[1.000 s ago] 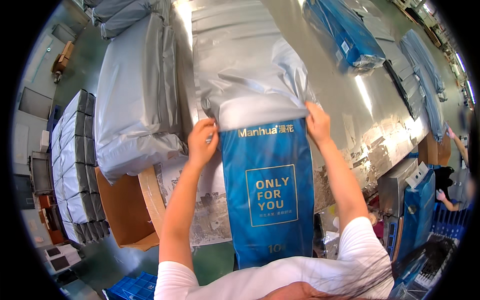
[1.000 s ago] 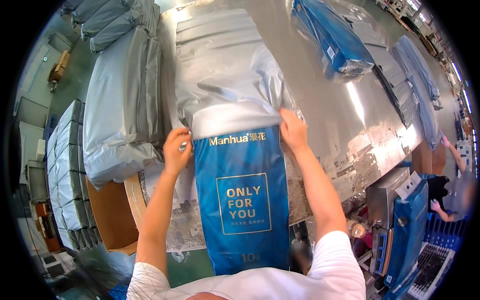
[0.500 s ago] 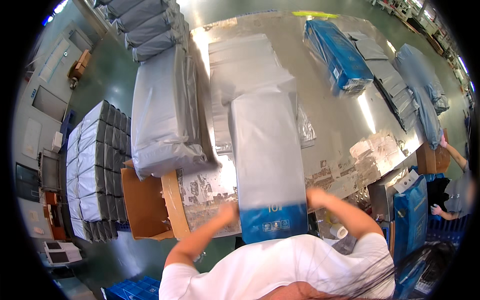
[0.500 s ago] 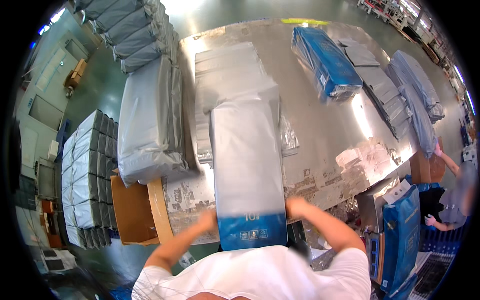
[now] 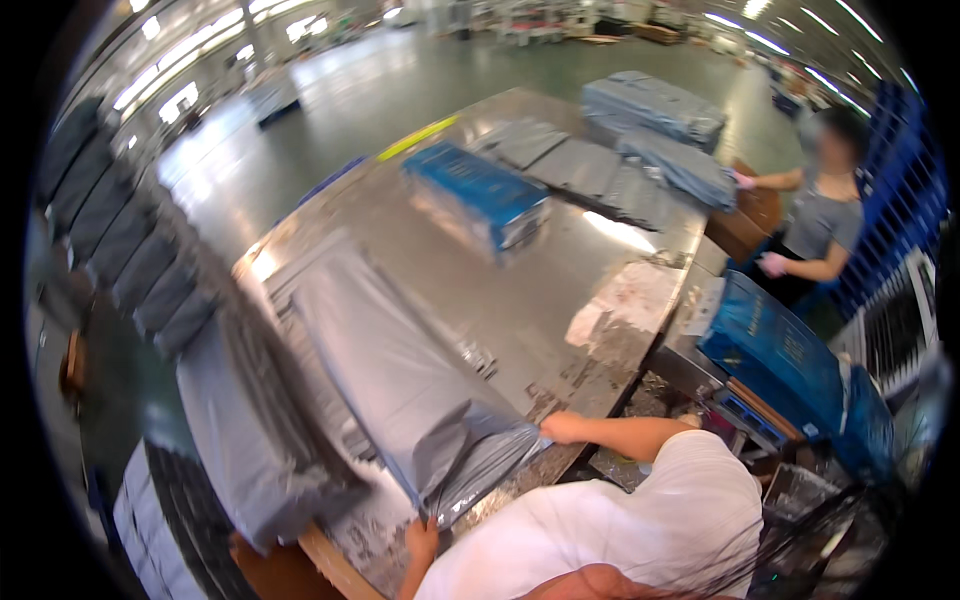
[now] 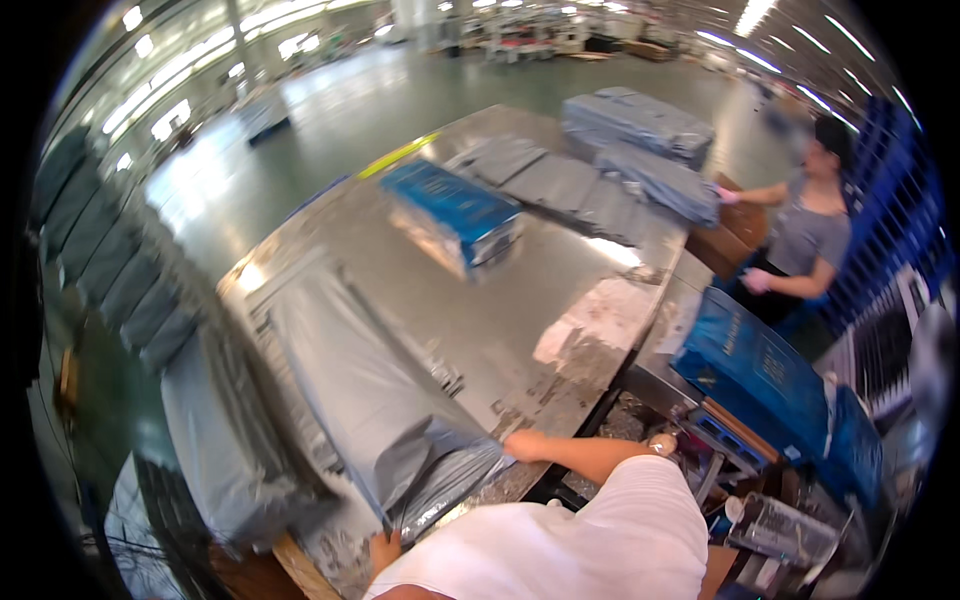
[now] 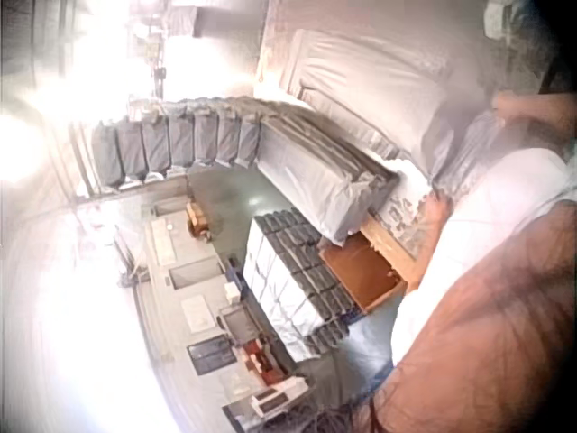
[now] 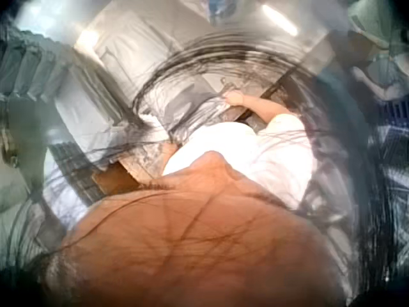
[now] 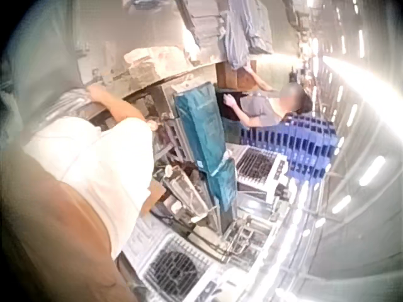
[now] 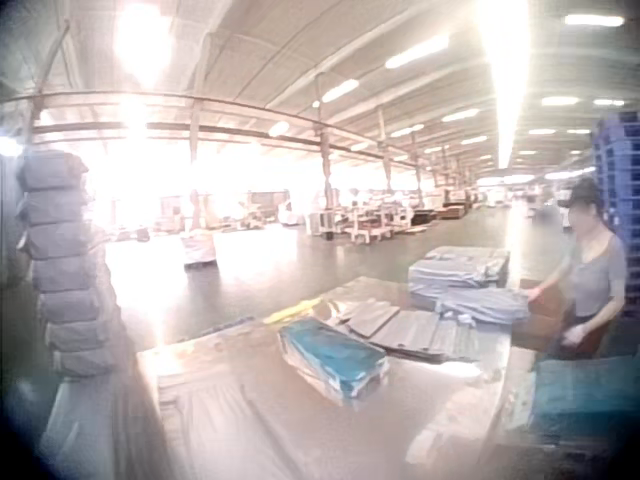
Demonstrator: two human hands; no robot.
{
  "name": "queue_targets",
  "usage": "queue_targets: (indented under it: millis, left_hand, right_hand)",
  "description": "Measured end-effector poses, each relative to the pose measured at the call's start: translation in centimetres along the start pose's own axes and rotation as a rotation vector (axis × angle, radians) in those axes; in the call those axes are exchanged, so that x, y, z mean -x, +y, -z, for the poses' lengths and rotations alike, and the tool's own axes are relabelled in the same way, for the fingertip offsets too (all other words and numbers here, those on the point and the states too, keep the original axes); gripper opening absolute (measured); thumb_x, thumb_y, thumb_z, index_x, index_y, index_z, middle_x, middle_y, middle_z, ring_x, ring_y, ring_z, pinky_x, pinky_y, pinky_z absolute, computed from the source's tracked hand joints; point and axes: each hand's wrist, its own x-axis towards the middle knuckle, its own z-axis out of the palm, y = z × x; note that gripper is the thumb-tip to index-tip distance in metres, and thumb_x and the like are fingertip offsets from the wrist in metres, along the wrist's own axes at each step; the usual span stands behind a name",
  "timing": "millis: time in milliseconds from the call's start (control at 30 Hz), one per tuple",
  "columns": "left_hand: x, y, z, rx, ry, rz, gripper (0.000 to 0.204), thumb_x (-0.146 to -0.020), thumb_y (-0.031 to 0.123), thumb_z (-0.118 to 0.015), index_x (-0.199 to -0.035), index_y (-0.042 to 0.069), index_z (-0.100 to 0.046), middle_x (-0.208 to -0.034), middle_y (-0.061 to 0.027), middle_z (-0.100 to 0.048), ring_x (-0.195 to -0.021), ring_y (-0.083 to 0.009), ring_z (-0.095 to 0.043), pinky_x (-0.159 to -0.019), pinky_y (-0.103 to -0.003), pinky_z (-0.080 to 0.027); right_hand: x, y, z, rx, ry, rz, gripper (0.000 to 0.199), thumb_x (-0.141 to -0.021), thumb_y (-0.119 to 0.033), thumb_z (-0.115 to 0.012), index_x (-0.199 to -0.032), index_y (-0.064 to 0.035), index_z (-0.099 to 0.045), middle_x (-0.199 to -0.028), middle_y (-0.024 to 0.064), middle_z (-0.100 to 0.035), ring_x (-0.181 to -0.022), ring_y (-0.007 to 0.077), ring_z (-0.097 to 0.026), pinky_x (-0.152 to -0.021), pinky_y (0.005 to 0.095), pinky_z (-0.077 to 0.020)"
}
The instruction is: The person repeatedly picks up blue rectangular packages, places them into clear plastic bags, seals the bags, and drops them into a blue crate. The process is repeated continuously throughout the clip.
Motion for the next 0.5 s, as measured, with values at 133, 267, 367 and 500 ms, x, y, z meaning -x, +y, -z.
queue_targets:
  millis: [133,267,367,500]
  left_hand:
    - [3.3,0.2,-1.5,0.154,-0.008,0.059,0.034,-0.076,0.028,-0.061,-0.062,-0.003,-0.057,-0.055,-0.0205,-0.057,-0.047,-0.03,-0.056,-0.046,-0.038,-0.041]
    - [3.1,-4.0,-5.5,0.76,0.024,0.204,0.028,-0.075,0.015,-0.065,-0.055,0.0,-0.052,-0.052,-0.0139,-0.057,-0.045,-0.0197,-0.056,-0.042,-0.03,-0.039]
    - [3.3,0.5,-1.7,0.892,-0.028,0.249,0.018,-0.08,0.006,-0.06,-0.063,0.002,-0.053,-0.059,-0.01,-0.06,-0.053,-0.0156,-0.058,-0.044,-0.026,-0.042]
    - [3.8,6.1,3.0,0.956,-0.089,0.258,0.013,-0.082,0.005,-0.057,-0.07,0.001,-0.054,-0.063,-0.0103,-0.061,-0.056,-0.0163,-0.059,-0.047,-0.026,-0.045]
  right_hand:
    - [3.4,-0.9,0.2,0.409,-0.392,0.204,0.023,-0.07,-0.028,-0.055,-0.079,-0.0079,-0.062,-0.079,0.0132,-0.063,-0.077,0.0314,-0.061,-0.062,0.0427,-0.0488]
    - [1.6,-10.7,0.7,-0.054,0.135,0.563,0.026,-0.073,-0.023,-0.058,-0.089,-0.006,-0.048,-0.082,0.0149,-0.055,-0.08,0.0341,-0.055,-0.068,0.0433,-0.0446]
    - [-0.3,-11.0,-2.3,0.003,0.213,0.58,0.027,-0.072,-0.023,-0.06,-0.09,-0.006,-0.048,-0.085,0.0129,-0.053,-0.084,0.0314,-0.053,-0.07,0.0423,-0.0432]
    - [-0.7,-13.6,-4.0,-0.05,-0.159,0.514,0.033,-0.07,-0.023,-0.063,-0.094,-0.0047,-0.05,-0.091,0.0137,-0.052,-0.089,0.0306,-0.052,-0.074,0.0394,-0.0428]
